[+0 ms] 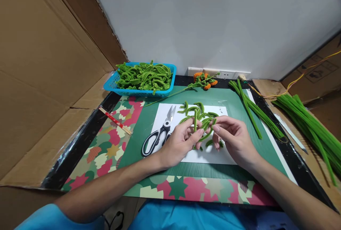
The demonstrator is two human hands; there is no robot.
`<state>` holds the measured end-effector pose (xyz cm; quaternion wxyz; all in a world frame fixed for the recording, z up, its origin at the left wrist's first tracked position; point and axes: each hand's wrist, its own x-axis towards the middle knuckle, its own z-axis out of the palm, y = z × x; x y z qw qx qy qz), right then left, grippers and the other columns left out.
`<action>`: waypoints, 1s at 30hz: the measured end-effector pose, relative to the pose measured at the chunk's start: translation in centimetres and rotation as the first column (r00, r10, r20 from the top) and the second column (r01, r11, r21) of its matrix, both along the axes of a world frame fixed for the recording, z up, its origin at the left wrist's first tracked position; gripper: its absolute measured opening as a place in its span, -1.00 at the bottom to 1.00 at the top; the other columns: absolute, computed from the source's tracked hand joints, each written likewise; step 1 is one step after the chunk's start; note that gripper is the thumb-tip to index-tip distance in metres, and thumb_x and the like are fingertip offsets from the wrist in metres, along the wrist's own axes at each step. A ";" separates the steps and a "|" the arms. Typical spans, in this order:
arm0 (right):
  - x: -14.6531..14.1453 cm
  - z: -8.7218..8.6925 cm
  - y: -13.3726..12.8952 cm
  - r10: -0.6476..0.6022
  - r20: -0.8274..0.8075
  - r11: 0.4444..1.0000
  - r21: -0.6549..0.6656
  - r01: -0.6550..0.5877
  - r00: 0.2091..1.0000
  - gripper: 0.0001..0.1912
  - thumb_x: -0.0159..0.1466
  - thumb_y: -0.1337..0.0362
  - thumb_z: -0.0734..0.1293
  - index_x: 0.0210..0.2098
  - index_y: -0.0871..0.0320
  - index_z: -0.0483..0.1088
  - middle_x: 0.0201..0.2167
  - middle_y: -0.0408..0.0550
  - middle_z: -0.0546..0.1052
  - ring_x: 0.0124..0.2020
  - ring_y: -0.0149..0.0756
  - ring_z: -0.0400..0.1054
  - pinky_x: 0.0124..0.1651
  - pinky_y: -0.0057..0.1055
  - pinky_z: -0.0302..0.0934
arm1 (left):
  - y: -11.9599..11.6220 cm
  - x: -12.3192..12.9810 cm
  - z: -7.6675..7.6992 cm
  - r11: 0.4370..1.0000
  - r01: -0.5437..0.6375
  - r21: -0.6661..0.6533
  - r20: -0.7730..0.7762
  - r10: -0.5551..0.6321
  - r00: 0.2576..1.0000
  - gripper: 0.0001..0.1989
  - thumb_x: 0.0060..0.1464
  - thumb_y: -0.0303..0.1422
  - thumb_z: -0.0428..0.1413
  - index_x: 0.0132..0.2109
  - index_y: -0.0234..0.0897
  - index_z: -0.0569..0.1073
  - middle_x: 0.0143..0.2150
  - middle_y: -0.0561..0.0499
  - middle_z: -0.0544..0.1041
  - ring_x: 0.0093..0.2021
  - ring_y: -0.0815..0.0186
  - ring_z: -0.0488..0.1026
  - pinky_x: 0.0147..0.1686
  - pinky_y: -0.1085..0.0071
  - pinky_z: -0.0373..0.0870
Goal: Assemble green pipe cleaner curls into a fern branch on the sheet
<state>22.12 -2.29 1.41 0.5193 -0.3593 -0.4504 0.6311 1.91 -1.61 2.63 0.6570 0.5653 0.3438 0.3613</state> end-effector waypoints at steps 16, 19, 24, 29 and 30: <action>-0.2 0.1 -0.9 0.053 0.343 0.993 0.086 -0.087 0.938 -0.81 0.33 0.15 0.50 -0.20 0.14 0.61 -0.61 -0.18 0.52 -0.69 -0.40 0.36 -0.61 -0.48 0.30 | -0.3 0.1 -0.3 0.997 -0.056 -0.055 -0.068 0.052 0.996 -0.62 0.34 -0.03 0.18 -0.22 -0.23 0.31 -0.51 0.22 0.35 -0.68 0.56 0.12 -0.66 0.58 0.07; -0.2 0.2 -1.0 -0.002 0.356 0.985 0.164 -0.060 0.935 -0.85 0.34 0.19 0.49 -0.20 0.14 0.65 -0.49 -0.12 0.58 -0.65 -0.40 0.39 -0.59 -0.46 0.32 | -0.3 0.1 -0.3 0.997 -0.053 -0.062 -0.048 0.050 0.998 -0.60 0.35 -0.01 0.17 -0.25 -0.24 0.31 -0.52 0.22 0.34 -0.69 0.57 0.12 -0.68 0.61 0.07; -0.4 0.7 -1.0 -0.043 0.401 0.970 0.238 -0.058 0.915 -0.85 0.37 0.23 0.46 -0.16 0.12 0.69 -0.38 -0.06 0.61 -0.61 -0.41 0.41 -0.56 -0.44 0.31 | -0.6 0.1 -0.3 0.992 -0.069 -0.102 -0.046 0.065 0.997 -0.56 0.33 0.05 0.16 -0.24 -0.21 0.27 -0.51 0.23 0.32 -0.68 0.56 0.14 -0.72 0.64 0.08; -0.4 1.0 -1.2 -0.081 0.429 0.958 0.283 -0.049 0.899 -0.82 0.38 0.18 0.45 -0.17 0.12 0.70 -0.39 -0.04 0.62 -0.61 -0.41 0.39 -0.55 -0.42 0.30 | -0.6 0.0 -0.2 0.995 -0.061 -0.076 -0.081 0.054 0.995 -0.53 0.34 0.08 0.12 -0.26 -0.22 0.28 -0.52 0.20 0.33 -0.68 0.54 0.17 -0.72 0.63 0.10; -0.4 1.0 -1.2 -0.089 0.435 0.955 0.292 -0.047 0.896 -0.82 0.38 0.18 0.45 -0.18 0.12 0.70 -0.39 -0.04 0.62 -0.61 -0.40 0.40 -0.55 -0.42 0.30 | -0.5 -0.1 -0.2 0.996 -0.054 -0.066 -0.085 0.048 0.995 -0.54 0.34 0.08 0.12 -0.26 -0.22 0.28 -0.52 0.20 0.33 -0.67 0.54 0.17 -0.71 0.63 0.10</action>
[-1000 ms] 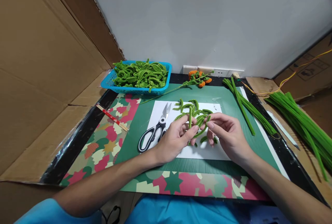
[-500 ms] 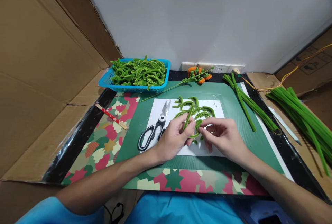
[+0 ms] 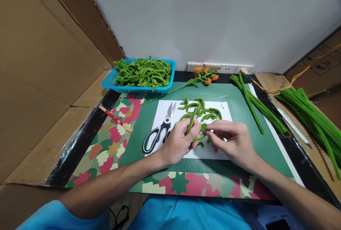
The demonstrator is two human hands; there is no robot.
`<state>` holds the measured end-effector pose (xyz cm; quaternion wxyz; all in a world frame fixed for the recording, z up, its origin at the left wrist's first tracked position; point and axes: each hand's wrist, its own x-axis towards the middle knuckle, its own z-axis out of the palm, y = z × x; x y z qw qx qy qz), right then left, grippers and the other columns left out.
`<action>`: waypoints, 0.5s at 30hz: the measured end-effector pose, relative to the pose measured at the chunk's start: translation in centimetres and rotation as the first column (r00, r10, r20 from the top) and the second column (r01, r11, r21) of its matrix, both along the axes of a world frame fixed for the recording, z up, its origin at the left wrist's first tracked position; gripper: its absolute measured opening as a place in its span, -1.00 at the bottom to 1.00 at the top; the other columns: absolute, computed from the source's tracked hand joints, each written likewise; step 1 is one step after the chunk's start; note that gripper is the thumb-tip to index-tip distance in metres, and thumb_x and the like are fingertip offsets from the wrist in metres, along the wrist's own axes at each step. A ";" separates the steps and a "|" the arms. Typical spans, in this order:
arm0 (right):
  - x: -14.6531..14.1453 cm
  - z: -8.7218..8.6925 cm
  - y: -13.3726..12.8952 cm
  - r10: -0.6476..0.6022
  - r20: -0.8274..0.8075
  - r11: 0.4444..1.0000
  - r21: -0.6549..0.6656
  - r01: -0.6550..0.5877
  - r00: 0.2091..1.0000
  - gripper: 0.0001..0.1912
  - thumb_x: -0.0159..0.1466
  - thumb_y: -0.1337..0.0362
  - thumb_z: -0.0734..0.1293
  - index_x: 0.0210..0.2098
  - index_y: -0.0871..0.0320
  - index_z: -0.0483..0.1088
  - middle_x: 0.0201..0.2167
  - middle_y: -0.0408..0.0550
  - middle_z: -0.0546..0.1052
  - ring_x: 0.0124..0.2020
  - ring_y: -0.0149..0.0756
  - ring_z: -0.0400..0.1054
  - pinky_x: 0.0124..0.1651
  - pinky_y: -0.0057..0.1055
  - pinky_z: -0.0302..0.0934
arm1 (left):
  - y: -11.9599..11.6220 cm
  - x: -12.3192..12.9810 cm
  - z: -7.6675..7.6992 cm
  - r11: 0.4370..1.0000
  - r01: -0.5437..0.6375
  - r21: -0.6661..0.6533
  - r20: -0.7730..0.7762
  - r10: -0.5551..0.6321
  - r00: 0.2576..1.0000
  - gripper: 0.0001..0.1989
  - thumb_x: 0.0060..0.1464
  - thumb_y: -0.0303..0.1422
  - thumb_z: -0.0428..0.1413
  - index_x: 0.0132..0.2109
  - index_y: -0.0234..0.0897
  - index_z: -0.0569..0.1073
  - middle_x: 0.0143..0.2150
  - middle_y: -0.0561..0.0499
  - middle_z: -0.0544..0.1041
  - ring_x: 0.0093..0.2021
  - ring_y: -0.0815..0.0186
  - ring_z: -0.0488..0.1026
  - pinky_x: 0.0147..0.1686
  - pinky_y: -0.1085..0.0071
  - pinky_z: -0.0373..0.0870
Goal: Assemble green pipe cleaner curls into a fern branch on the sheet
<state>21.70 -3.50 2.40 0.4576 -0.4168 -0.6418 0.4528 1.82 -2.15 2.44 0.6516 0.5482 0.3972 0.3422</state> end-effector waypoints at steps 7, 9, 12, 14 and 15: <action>-0.1 -0.6 -0.2 -0.017 -0.067 0.998 -0.062 0.013 0.998 -0.81 0.38 0.15 0.46 -0.18 0.14 0.65 -0.41 -0.08 0.59 -0.61 -0.40 0.40 -0.55 -0.41 0.32 | 0.2 -0.2 0.1 0.998 0.039 0.047 -0.016 -0.038 0.999 -0.54 0.37 0.06 0.10 -0.29 -0.22 0.27 -0.53 0.19 0.33 -0.65 0.52 0.20 -0.67 0.60 0.13; -0.1 -0.8 -0.2 -0.028 -0.097 0.995 -0.099 0.019 0.995 -0.82 0.38 0.16 0.47 -0.14 0.13 0.64 -0.49 -0.12 0.57 -0.62 -0.39 0.39 -0.55 -0.42 0.32 | 0.2 -0.2 0.1 0.996 0.050 0.069 -0.057 -0.046 0.997 -0.54 0.40 0.05 0.06 -0.29 -0.22 0.27 -0.53 0.18 0.34 -0.65 0.52 0.20 -0.66 0.59 0.14; -0.2 -0.9 -0.1 -0.055 -0.129 0.991 -0.130 0.038 0.990 -0.80 0.38 0.17 0.48 -0.07 0.12 0.61 -0.42 -0.10 0.61 -0.62 -0.41 0.39 -0.55 -0.43 0.35 | 0.2 -0.1 0.3 0.992 0.061 0.111 -0.120 -0.047 0.992 -0.55 0.43 0.02 0.03 -0.29 -0.25 0.31 -0.52 0.17 0.35 -0.64 0.53 0.22 -0.63 0.59 0.18; -0.2 -0.9 -0.1 -0.057 -0.147 0.990 -0.135 0.037 0.987 -0.78 0.38 0.15 0.48 -0.04 0.11 0.60 -0.31 -0.06 0.65 -0.61 -0.42 0.40 -0.55 -0.42 0.37 | 0.2 -0.1 0.3 0.991 0.052 0.120 -0.123 -0.037 0.992 -0.57 0.43 0.00 0.05 -0.28 -0.25 0.32 -0.51 0.16 0.36 -0.61 0.52 0.24 -0.61 0.59 0.21; -0.2 -0.8 -0.1 -0.052 -0.155 0.990 -0.139 0.030 0.986 -0.77 0.39 0.15 0.48 -0.02 0.10 0.59 -0.28 -0.04 0.65 -0.60 -0.42 0.41 -0.54 -0.42 0.38 | 0.2 -0.1 0.3 0.992 0.045 0.118 -0.111 -0.031 0.993 -0.57 0.42 0.00 0.06 -0.28 -0.25 0.32 -0.50 0.16 0.35 -0.61 0.52 0.25 -0.61 0.59 0.21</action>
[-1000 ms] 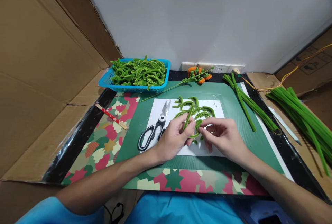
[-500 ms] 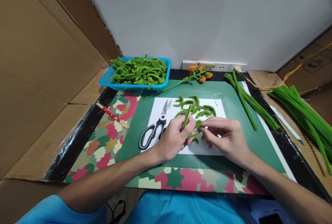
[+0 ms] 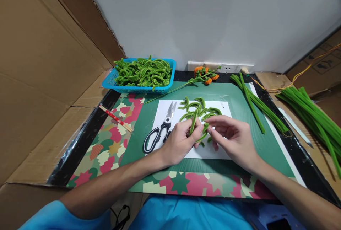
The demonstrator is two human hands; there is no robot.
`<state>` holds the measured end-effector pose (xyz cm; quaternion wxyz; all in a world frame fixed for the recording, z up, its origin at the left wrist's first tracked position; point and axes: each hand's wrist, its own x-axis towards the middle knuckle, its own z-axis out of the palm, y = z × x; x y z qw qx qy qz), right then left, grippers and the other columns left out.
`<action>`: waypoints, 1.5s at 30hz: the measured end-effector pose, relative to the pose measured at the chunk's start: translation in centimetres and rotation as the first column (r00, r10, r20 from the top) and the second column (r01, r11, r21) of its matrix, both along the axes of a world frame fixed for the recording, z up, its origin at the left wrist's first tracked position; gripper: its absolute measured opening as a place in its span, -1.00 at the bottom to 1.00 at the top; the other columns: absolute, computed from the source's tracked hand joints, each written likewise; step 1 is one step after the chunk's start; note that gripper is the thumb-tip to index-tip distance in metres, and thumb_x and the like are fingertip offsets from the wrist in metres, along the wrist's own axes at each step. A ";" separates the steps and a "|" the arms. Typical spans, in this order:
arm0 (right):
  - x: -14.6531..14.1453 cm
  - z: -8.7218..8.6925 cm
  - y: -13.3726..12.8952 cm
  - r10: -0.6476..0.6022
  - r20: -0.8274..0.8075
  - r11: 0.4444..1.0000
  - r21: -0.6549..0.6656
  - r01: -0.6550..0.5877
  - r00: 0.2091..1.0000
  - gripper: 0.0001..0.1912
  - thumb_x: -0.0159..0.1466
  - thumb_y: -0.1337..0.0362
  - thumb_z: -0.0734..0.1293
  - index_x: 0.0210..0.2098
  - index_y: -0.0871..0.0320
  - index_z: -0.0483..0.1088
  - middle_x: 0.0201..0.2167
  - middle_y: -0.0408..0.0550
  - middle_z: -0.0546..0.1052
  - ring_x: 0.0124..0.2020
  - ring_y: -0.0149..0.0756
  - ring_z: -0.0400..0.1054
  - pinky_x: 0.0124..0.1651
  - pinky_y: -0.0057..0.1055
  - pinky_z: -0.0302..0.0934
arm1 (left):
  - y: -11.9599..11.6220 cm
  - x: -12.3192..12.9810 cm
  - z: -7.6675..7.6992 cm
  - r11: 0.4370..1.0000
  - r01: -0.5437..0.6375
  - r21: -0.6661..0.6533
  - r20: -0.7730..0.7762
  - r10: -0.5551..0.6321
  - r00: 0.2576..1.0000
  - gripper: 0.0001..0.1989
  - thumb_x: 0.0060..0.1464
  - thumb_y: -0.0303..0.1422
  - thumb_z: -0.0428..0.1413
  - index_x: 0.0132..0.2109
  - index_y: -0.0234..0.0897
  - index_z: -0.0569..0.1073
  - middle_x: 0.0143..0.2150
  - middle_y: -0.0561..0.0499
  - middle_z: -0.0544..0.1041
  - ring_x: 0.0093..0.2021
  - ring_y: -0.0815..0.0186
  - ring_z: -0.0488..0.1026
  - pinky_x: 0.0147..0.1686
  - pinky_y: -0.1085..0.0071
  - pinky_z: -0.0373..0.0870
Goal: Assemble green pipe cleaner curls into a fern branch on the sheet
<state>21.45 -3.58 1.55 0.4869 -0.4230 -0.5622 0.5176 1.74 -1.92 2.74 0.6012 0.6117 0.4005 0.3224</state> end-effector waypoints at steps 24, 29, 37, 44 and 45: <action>0.3 0.5 1.1 0.214 -0.257 0.961 -0.119 -0.251 0.942 -0.76 0.29 0.13 0.56 -0.27 0.17 0.55 -0.48 -0.06 0.65 -0.63 -0.42 0.38 -0.56 -0.48 0.38 | 0.3 -0.2 -0.1 0.996 0.087 -0.015 0.079 -0.086 0.993 -0.69 0.43 -0.16 0.12 -0.24 -0.28 0.38 -0.42 0.11 0.50 -0.63 0.53 0.32 -0.62 0.60 0.24; 0.2 0.6 1.2 0.220 -0.265 0.958 -0.126 -0.260 0.939 -0.76 0.31 0.13 0.55 -0.27 0.17 0.55 -0.50 -0.07 0.64 -0.63 -0.42 0.38 -0.58 -0.49 0.38 | 0.4 -0.2 -0.2 0.992 0.113 -0.056 0.133 -0.105 0.986 -0.68 0.44 -0.12 0.09 -0.20 -0.27 0.37 -0.40 0.10 0.51 -0.66 0.53 0.32 -0.67 0.60 0.20; 0.2 0.8 1.0 0.204 -0.290 0.958 -0.136 -0.251 0.935 -0.75 0.30 0.12 0.56 -0.26 0.15 0.54 -0.51 -0.14 0.59 -0.63 -0.41 0.39 -0.61 -0.49 0.38 | 0.3 -0.1 -0.1 0.991 0.104 -0.084 0.164 -0.089 0.982 -0.67 0.42 -0.10 0.12 -0.19 -0.28 0.37 -0.41 0.12 0.48 -0.65 0.54 0.31 -0.68 0.63 0.20; 0.2 0.7 0.8 0.235 -0.297 0.953 -0.116 -0.279 0.926 -0.81 0.34 0.16 0.53 -0.22 0.14 0.54 -0.47 -0.12 0.62 -0.62 -0.42 0.42 -0.57 -0.49 0.40 | 0.3 -0.1 0.1 0.989 0.132 -0.071 0.176 -0.117 0.977 -0.67 0.41 -0.13 0.14 -0.23 -0.29 0.39 -0.41 0.12 0.46 -0.65 0.55 0.31 -0.68 0.63 0.20; 0.2 0.6 0.8 0.229 -0.299 0.955 -0.116 -0.273 0.926 -0.80 0.34 0.16 0.54 -0.22 0.14 0.54 -0.47 -0.14 0.61 -0.62 -0.42 0.41 -0.58 -0.49 0.39 | 0.3 -0.1 0.1 0.989 0.132 -0.065 0.170 -0.119 0.978 -0.67 0.41 -0.13 0.14 -0.23 -0.29 0.39 -0.41 0.12 0.46 -0.64 0.55 0.32 -0.68 0.63 0.20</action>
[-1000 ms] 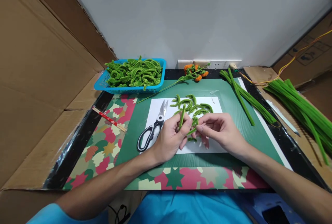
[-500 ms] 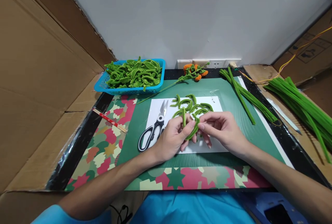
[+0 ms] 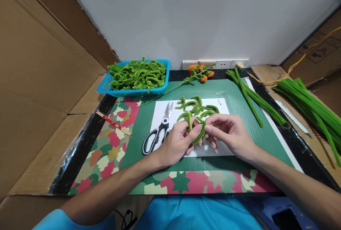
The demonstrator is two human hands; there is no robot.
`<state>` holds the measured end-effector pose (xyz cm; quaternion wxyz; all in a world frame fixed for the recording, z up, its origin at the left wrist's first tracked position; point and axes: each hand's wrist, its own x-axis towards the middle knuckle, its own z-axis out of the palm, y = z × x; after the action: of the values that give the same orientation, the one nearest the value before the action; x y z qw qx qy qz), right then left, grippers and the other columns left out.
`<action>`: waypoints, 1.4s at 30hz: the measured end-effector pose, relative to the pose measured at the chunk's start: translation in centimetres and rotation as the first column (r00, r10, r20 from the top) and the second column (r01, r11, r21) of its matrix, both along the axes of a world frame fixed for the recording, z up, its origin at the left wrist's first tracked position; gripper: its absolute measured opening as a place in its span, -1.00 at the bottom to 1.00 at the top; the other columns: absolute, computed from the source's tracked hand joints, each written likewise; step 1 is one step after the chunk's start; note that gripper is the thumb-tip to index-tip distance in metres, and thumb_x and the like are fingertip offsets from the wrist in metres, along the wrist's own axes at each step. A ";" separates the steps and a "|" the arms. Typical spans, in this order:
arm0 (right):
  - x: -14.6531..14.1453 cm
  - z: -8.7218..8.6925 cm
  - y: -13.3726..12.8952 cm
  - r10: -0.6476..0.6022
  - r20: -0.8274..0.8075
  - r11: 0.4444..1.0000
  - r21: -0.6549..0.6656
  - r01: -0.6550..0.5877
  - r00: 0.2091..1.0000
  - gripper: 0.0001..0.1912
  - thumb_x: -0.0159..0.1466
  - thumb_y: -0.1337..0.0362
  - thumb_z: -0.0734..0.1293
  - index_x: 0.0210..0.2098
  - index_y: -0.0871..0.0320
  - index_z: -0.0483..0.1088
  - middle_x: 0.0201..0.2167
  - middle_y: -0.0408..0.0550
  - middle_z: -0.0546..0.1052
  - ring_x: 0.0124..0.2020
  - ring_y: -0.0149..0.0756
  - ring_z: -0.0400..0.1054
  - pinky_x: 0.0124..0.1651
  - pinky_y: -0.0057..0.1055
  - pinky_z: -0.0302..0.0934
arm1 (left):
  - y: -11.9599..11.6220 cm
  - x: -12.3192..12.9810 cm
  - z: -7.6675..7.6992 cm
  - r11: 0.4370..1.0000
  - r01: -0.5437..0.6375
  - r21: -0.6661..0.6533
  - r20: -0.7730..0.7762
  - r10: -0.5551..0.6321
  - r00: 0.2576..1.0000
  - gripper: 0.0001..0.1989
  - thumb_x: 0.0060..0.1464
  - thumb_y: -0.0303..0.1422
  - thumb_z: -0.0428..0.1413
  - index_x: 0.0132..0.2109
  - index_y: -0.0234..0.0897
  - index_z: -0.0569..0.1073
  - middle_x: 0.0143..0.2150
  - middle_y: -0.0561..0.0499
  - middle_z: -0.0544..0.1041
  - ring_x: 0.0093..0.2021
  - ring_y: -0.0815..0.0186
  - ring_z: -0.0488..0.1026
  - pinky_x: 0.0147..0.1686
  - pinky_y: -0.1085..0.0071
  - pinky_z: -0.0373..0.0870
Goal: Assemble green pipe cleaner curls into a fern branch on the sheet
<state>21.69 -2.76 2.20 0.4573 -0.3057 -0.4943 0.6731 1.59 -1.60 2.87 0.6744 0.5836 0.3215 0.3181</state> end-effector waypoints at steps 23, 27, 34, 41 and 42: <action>0.9 0.0 -0.2 -0.324 0.313 0.878 0.451 0.160 0.893 -0.91 0.44 0.27 0.43 -0.09 0.11 0.58 -0.33 -0.09 0.60 -0.50 -0.38 0.45 -0.45 -0.42 0.38 | 0.1 0.3 -0.3 0.989 -0.067 -0.132 0.060 0.075 0.995 -0.68 0.36 -0.09 0.20 -0.07 -0.24 0.34 -0.53 0.22 0.34 -0.65 0.56 0.10 -0.67 0.68 0.03; 1.6 -0.1 0.1 -0.486 0.382 0.622 0.783 0.004 0.786 -0.87 0.45 0.43 0.37 -0.09 0.14 0.57 -0.22 0.01 0.64 -0.27 -0.30 0.53 -0.25 -0.39 0.42 | 0.4 0.3 -0.2 0.988 -0.047 -0.150 0.075 0.059 0.995 -0.66 0.33 -0.09 0.23 -0.16 -0.25 0.36 -0.56 0.24 0.25 -0.61 0.55 0.10 -0.65 0.69 0.05; 2.5 -0.2 0.5 -0.651 0.446 0.328 0.895 -0.302 0.615 -0.86 0.52 0.37 0.28 -0.06 0.15 0.50 -0.29 -0.03 0.64 -0.39 -0.37 0.49 -0.35 -0.46 0.28 | 0.8 0.1 0.1 0.943 0.092 -0.319 0.077 -0.071 0.994 -0.65 0.32 -0.06 0.21 -0.20 -0.22 0.32 -0.62 0.23 0.34 -0.74 0.56 0.03 -0.78 0.68 -0.02; 2.2 -0.1 0.1 -0.599 0.446 0.335 0.894 -0.298 0.665 -0.85 0.51 0.37 0.26 -0.17 0.15 0.47 -0.49 -0.15 0.47 -0.55 -0.40 0.32 -0.47 -0.41 0.12 | 1.0 -0.2 0.0 0.886 0.237 -0.398 0.177 -0.179 0.968 -0.70 0.33 -0.13 0.22 -0.21 -0.22 0.34 -0.64 0.24 0.34 -0.76 0.54 0.09 -0.77 0.68 0.10; 2.1 -0.2 0.0 -0.588 0.447 0.347 0.892 -0.288 0.675 -0.85 0.51 0.38 0.26 -0.16 0.15 0.47 -0.49 -0.15 0.47 -0.55 -0.40 0.32 -0.47 -0.41 0.12 | 1.0 -0.2 0.1 0.880 0.246 -0.406 0.188 -0.182 0.965 -0.70 0.33 -0.15 0.22 -0.21 -0.23 0.34 -0.64 0.24 0.34 -0.76 0.55 0.10 -0.77 0.68 0.11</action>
<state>23.81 -2.77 2.01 0.3792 -0.2775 -0.8817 0.0420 1.35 -0.63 2.92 0.8378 0.4298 0.2669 0.2051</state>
